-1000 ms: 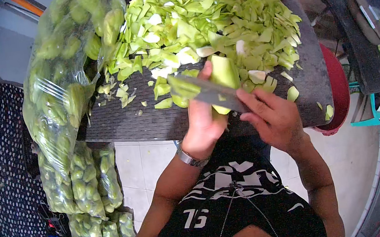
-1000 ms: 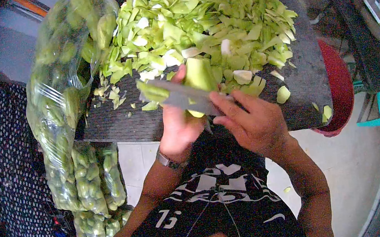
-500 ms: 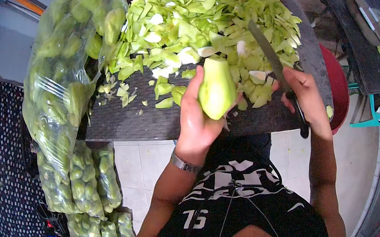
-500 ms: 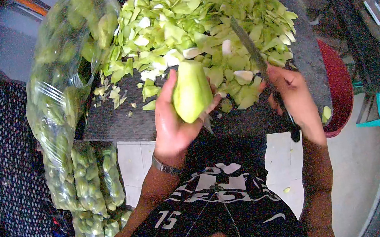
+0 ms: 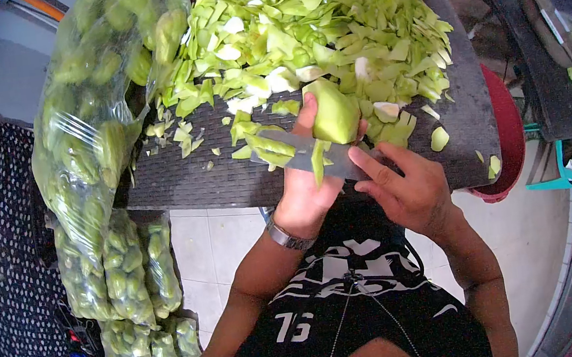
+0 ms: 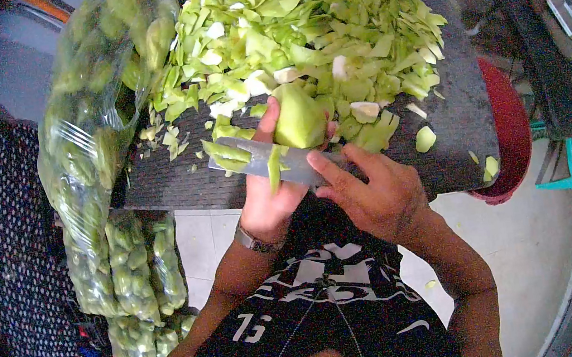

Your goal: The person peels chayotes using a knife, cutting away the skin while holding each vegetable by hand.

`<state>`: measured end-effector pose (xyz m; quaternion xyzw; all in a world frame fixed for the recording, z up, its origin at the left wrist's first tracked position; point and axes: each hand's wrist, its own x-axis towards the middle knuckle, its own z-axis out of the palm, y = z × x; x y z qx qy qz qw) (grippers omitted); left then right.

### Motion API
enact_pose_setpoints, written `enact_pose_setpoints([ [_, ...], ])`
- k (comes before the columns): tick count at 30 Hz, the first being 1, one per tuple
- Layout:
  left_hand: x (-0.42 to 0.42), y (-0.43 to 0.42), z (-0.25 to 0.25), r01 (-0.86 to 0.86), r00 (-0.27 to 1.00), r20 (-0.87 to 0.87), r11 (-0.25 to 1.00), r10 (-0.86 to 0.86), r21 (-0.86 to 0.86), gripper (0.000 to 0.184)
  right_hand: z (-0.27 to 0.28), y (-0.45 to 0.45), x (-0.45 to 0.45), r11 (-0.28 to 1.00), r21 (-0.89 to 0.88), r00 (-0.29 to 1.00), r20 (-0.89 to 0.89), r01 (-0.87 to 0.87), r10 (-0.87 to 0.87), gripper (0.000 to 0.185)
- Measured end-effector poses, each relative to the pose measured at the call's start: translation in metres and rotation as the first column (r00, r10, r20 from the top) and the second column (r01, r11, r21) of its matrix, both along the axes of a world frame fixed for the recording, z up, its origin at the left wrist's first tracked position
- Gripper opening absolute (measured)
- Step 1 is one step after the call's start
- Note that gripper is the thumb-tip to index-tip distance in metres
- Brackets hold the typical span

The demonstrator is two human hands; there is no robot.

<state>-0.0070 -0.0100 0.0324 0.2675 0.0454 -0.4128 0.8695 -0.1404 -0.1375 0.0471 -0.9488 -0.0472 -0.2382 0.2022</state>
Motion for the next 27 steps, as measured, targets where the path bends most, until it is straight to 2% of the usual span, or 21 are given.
enact_pose_setpoints([
  [5,-0.001,0.000,-0.005,-0.022,0.999,0.029,1.000,0.021,0.020,0.047,0.004,-0.005,0.003,0.999,0.038,1.000,-0.010,0.012,-0.012,0.051],
  [8,-0.004,-0.008,-0.022,-0.245,0.969,0.008,0.963,0.246,0.116,0.045,0.004,-0.020,0.007,0.989,0.137,0.998,-0.035,0.064,-0.059,0.047],
  [9,-0.004,-0.005,-0.014,-0.180,0.984,0.013,0.978,0.179,0.106,0.045,0.004,-0.027,0.008,0.980,0.179,0.995,-0.052,0.090,-0.081,0.046],
  [10,-0.003,0.001,0.002,-0.113,0.994,0.019,0.989,0.111,0.096,0.044,0.005,-0.038,0.008,0.898,0.408,0.980,-0.166,0.166,-0.106,0.040],
  [12,-0.001,0.005,0.012,-0.030,0.999,0.035,0.995,0.027,0.094,0.043,0.007,-0.065,0.008,0.568,0.745,0.921,-0.383,0.351,-0.066,0.031],
  [13,0.000,0.004,0.013,-0.021,1.000,0.010,0.995,0.020,0.101,0.043,0.007,-0.072,0.007,0.347,0.826,0.881,-0.473,0.444,0.000,0.029],
  [14,0.002,0.004,0.014,-0.010,1.000,-0.014,0.994,0.012,0.108,0.042,0.006,-0.073,0.004,0.224,0.859,0.870,-0.486,0.460,0.079,0.032],
  [17,0.005,0.002,0.009,0.038,0.998,-0.049,0.996,-0.035,0.081,0.041,0.019,-0.036,0.005,0.445,0.756,0.855,-0.517,0.480,-0.043,0.032],
  [18,0.006,0.002,0.005,0.057,0.997,-0.056,0.996,-0.054,0.068,0.041,0.011,-0.031,0.005,0.752,0.614,0.952,-0.301,0.241,-0.059,0.035],
  [19,0.005,0.001,-0.001,0.027,0.996,-0.082,0.998,-0.022,0.051,0.040,0.005,-0.025,0.007,0.945,0.317,0.997,-0.039,0.082,-0.073,0.040],
  [21,0.002,-0.003,-0.013,-0.038,0.990,-0.136,0.999,0.041,0.022,0.039,0.013,-0.014,-0.001,0.996,0.086,0.997,-0.081,0.025,-0.018,0.047],
  [22,0.004,0.000,-0.017,0.024,0.995,-0.092,0.999,-0.027,-0.031,0.038,0.008,-0.013,-0.002,0.997,0.072,0.998,-0.051,0.025,-0.021,0.054],
  [25,0.001,0.000,-0.022,-0.006,1.000,0.025,1.000,0.005,0.026,0.049,0.012,-0.015,-0.002,0.995,0.103,0.998,-0.067,-0.016,0.023,0.054],
  [27,-0.002,0.002,-0.018,-0.040,0.998,0.059,0.998,0.037,0.046,0.049,0.014,-0.017,-0.002,0.993,0.114,0.995,-0.086,-0.044,0.054,0.054],
])
